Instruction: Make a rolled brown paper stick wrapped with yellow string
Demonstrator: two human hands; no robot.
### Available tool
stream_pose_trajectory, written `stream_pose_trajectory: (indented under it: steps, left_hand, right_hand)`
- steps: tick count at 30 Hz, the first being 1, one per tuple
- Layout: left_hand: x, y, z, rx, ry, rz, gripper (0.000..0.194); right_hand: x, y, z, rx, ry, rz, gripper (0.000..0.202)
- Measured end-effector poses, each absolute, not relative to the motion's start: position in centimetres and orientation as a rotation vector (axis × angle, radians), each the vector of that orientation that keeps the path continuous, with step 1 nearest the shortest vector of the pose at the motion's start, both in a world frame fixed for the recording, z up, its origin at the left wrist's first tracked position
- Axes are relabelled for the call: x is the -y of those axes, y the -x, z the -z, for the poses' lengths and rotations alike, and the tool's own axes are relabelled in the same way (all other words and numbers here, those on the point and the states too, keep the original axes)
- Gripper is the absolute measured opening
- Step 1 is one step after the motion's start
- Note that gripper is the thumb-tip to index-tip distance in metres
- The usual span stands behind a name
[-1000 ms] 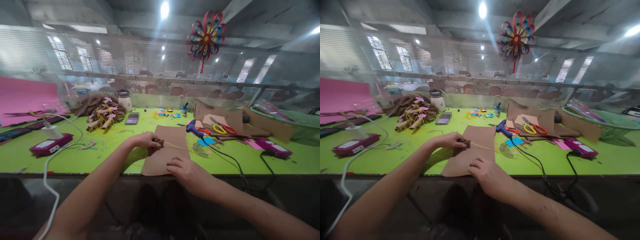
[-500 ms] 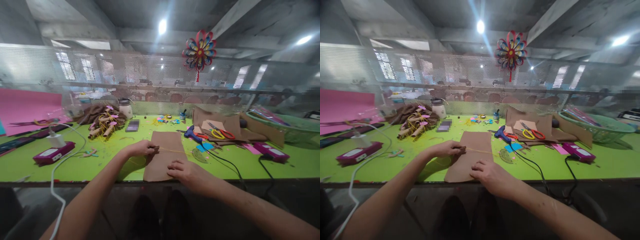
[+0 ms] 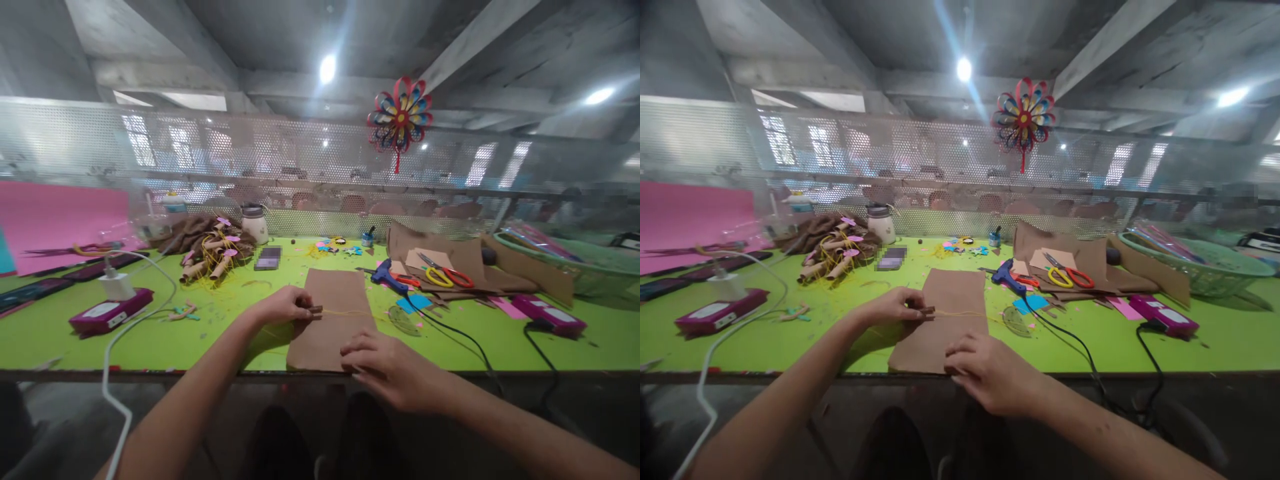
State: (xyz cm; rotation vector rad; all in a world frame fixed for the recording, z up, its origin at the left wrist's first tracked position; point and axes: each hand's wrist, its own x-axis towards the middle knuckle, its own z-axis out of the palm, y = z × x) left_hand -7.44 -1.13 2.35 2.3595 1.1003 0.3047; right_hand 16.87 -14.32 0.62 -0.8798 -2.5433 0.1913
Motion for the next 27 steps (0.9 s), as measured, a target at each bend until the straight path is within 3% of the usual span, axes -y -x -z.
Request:
stream_pose_trajectory:
  steps: [4, 9, 19, 24, 27]
  left_hand:
    - [0.9, 7.4, -1.9, -1.104, -2.388, -0.286, 0.022]
    - [1.3, 7.6, -2.2, -1.107, -2.385, -0.291, 0.023]
    - [1.7, 7.5, -1.8, -1.073, -2.592, -0.348, 0.018]
    - [1.8, 7.4, -1.9, -1.121, -2.585, -0.318, 0.016]
    - [1.8, 7.4, -1.9, -1.107, -2.604, -0.302, 0.015]
  right_hand:
    - [11.1, -19.1, -1.6, 2.187, 1.327, -0.199, 0.023]
    - [4.3, -19.7, -0.7, 2.325, 1.662, 0.013, 0.031]
    - [4.2, -17.0, 2.8, 2.358, 1.484, 0.276, 0.033]
    - [2.9, -17.4, 3.0, 2.102, 1.359, -0.119, 0.015]
    - [0.8, -17.9, 3.0, 1.684, 1.469, -0.365, 0.026]
